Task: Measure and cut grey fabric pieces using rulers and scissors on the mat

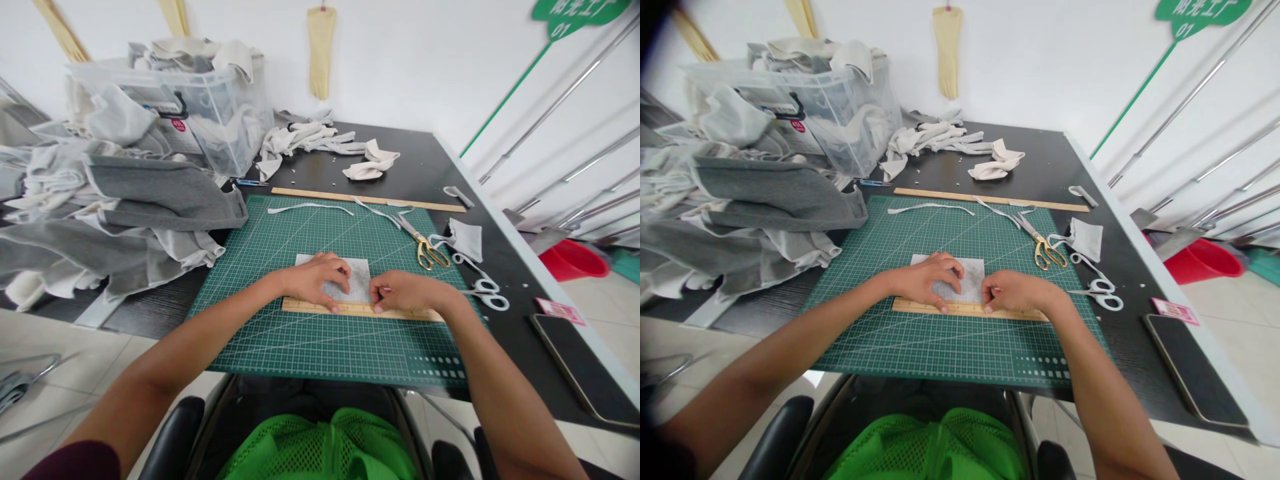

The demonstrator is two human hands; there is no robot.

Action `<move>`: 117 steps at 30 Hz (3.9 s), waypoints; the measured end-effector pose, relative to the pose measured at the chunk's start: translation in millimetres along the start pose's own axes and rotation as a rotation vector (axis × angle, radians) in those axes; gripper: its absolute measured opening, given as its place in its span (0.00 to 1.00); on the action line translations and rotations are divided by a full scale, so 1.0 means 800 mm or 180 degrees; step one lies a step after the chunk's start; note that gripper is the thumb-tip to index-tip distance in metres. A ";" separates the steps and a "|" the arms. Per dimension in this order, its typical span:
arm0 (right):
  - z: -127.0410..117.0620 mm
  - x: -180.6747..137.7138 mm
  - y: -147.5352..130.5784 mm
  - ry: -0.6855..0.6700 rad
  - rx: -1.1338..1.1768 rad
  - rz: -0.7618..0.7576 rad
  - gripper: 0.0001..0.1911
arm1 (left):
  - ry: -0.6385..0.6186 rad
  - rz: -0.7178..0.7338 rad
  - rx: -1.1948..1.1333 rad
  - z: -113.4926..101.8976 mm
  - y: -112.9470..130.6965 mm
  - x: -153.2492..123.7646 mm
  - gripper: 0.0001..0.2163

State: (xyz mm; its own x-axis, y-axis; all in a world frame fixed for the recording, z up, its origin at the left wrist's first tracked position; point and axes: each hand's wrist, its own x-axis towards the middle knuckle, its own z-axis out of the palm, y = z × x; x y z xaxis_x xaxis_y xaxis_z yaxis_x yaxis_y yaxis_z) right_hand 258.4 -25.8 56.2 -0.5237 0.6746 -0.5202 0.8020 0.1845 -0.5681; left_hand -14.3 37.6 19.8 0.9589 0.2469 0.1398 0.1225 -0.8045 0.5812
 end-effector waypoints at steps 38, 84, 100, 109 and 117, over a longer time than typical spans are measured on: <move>0.025 0.005 -0.047 0.0562 -0.0595 -0.0340 0.10 | -0.0058 -0.0506 0.1191 0.009 -0.005 -0.005 0.32; 0.004 0.023 0.029 0.1981 -0.0621 0.0506 0.17 | -0.0281 -0.0166 0.1320 0.026 0.032 0.006 0.42; 0.004 0.028 0.024 0.2103 -0.0791 0.0832 0.22 | -0.0293 -0.0142 0.1244 0.028 0.030 0.006 0.43; 0.005 0.036 0.018 0.2154 -0.0928 0.1259 0.20 | 0.0025 0.0082 0.1419 0.024 0.039 0.006 0.40; 0.002 0.036 0.019 0.2108 -0.0867 0.1291 0.20 | 0.0084 0.0336 0.1722 0.021 0.070 0.002 0.24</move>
State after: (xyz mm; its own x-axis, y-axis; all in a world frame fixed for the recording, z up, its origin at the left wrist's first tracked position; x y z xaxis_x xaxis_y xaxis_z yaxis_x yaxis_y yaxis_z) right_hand 255.3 -4.9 31.8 0.0314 0.9923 -0.1194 0.9787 -0.0548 -0.1980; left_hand -2.1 -15.8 39.1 0.9672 0.1578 0.1990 0.1468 -0.9868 0.0691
